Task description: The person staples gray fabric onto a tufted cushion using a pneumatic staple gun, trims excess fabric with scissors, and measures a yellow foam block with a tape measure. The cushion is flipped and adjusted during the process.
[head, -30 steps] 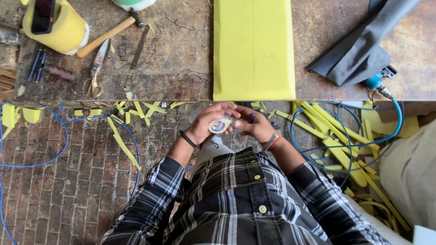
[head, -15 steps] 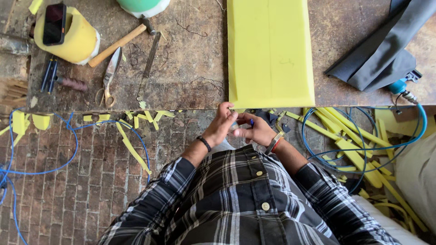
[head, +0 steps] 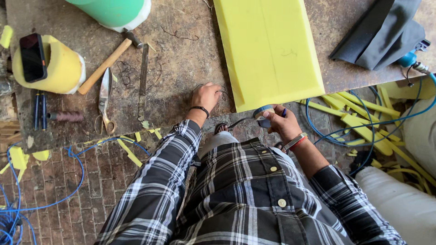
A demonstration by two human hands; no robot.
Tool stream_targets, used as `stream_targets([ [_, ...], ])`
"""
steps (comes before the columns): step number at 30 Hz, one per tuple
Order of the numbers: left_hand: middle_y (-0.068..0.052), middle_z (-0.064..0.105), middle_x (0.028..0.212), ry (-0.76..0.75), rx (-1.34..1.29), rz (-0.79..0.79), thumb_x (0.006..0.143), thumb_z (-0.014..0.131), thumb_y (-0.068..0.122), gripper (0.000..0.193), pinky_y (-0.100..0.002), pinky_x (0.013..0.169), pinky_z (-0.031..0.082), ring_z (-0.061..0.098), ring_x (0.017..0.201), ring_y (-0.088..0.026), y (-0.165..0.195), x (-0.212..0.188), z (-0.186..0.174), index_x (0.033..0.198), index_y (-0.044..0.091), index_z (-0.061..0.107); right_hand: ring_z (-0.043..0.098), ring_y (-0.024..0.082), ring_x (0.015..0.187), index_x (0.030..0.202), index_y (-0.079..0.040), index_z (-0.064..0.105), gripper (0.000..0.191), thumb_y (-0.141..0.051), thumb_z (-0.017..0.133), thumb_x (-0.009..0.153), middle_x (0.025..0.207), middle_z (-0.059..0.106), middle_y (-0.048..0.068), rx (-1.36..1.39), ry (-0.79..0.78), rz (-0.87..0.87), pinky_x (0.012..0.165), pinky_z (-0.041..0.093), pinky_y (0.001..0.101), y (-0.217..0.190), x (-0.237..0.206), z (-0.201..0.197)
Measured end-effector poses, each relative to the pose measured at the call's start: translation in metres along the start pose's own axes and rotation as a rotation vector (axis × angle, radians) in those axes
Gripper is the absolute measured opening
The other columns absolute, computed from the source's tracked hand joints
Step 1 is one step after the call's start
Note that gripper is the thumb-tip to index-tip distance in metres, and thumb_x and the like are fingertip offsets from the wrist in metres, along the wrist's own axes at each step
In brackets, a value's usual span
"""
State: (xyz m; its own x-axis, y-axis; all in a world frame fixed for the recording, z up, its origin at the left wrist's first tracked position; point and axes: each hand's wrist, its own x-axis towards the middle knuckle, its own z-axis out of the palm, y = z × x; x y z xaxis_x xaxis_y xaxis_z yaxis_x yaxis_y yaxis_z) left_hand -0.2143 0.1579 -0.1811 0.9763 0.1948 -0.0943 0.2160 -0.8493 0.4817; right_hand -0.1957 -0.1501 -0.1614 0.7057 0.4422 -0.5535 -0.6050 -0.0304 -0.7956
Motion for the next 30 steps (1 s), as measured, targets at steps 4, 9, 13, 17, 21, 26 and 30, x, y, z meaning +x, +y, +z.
stream_targets([
  [4,-0.013,0.071,0.103,-0.123,0.088,0.182,0.093,0.067,0.017,0.014,-0.046,0.086,0.057,0.070,0.092,-0.036,-0.007,0.015,-0.001,0.099,0.010,0.078,0.053,0.009,0.062,0.120,-0.006,0.066,0.046,-0.033,0.078,0.085,0.085,0.069,0.002,0.066,0.049,0.029,0.058,0.046,0.0295,0.000,-0.001,0.006],
  [9,-0.019,0.067,0.098,-0.396,0.334,0.202,0.090,0.067,0.018,0.017,-0.044,0.078,0.059,0.071,0.085,-0.031,-0.001,0.026,-0.003,0.094,0.002,0.068,0.041,0.006,0.052,0.116,-0.007,0.065,0.041,-0.033,0.078,0.087,0.066,0.052,-0.006,0.129,0.085,0.058,0.056,0.043,0.0293,-0.002,-0.001,0.006],
  [13,-0.015,0.066,0.092,-0.580,0.295,0.191,0.093,0.060,0.016,0.016,-0.039,0.068,0.061,0.070,0.078,-0.027,-0.017,-0.011,-0.018,0.097,0.001,0.064,0.034,0.006,0.047,0.112,-0.007,0.066,0.035,-0.031,0.077,0.089,0.058,0.043,-0.008,0.137,0.084,0.061,0.056,0.042,0.0293,-0.004,-0.001,0.000],
  [17,-0.020,0.074,0.110,-0.913,0.529,-0.101,0.090,0.068,0.030,0.034,-0.043,0.092,0.058,0.072,0.100,-0.032,-0.077,-0.085,-0.050,0.107,0.002,0.078,0.035,0.006,0.047,0.114,-0.010,0.066,0.032,-0.027,0.075,0.087,0.060,0.046,-0.009,0.153,0.049,0.076,0.056,0.043,0.0292,-0.008,0.001,-0.005],
  [21,-0.019,0.075,0.111,-0.957,0.666,-0.421,0.091,0.067,0.027,0.029,-0.044,0.091,0.059,0.073,0.101,-0.033,-0.148,-0.190,-0.076,0.106,0.005,0.079,0.039,0.006,0.051,0.120,-0.010,0.067,0.035,-0.019,0.072,0.086,0.065,0.046,-0.008,0.110,-0.042,0.053,0.060,0.046,0.0286,-0.018,0.004,-0.006],
  [26,-0.017,0.075,0.112,-0.778,0.596,-0.731,0.093,0.067,0.023,0.024,-0.046,0.090,0.059,0.073,0.103,-0.035,-0.167,-0.248,-0.070,0.106,0.010,0.081,0.067,0.014,0.085,0.122,-0.010,0.060,0.050,-0.003,0.071,0.073,0.104,0.067,0.002,-0.023,-0.121,-0.013,0.064,0.050,0.0307,-0.026,0.003,-0.005],
  [30,-0.015,0.076,0.099,-0.335,0.492,-0.660,0.085,0.074,0.041,0.030,-0.046,0.083,0.057,0.072,0.092,-0.033,-0.111,-0.199,-0.050,0.094,0.013,0.081,0.067,0.019,0.091,0.129,-0.008,0.059,0.066,0.002,0.082,0.068,0.118,0.066,0.006,-0.205,-0.133,-0.056,0.069,0.053,0.0331,-0.020,-0.004,-0.008],
])
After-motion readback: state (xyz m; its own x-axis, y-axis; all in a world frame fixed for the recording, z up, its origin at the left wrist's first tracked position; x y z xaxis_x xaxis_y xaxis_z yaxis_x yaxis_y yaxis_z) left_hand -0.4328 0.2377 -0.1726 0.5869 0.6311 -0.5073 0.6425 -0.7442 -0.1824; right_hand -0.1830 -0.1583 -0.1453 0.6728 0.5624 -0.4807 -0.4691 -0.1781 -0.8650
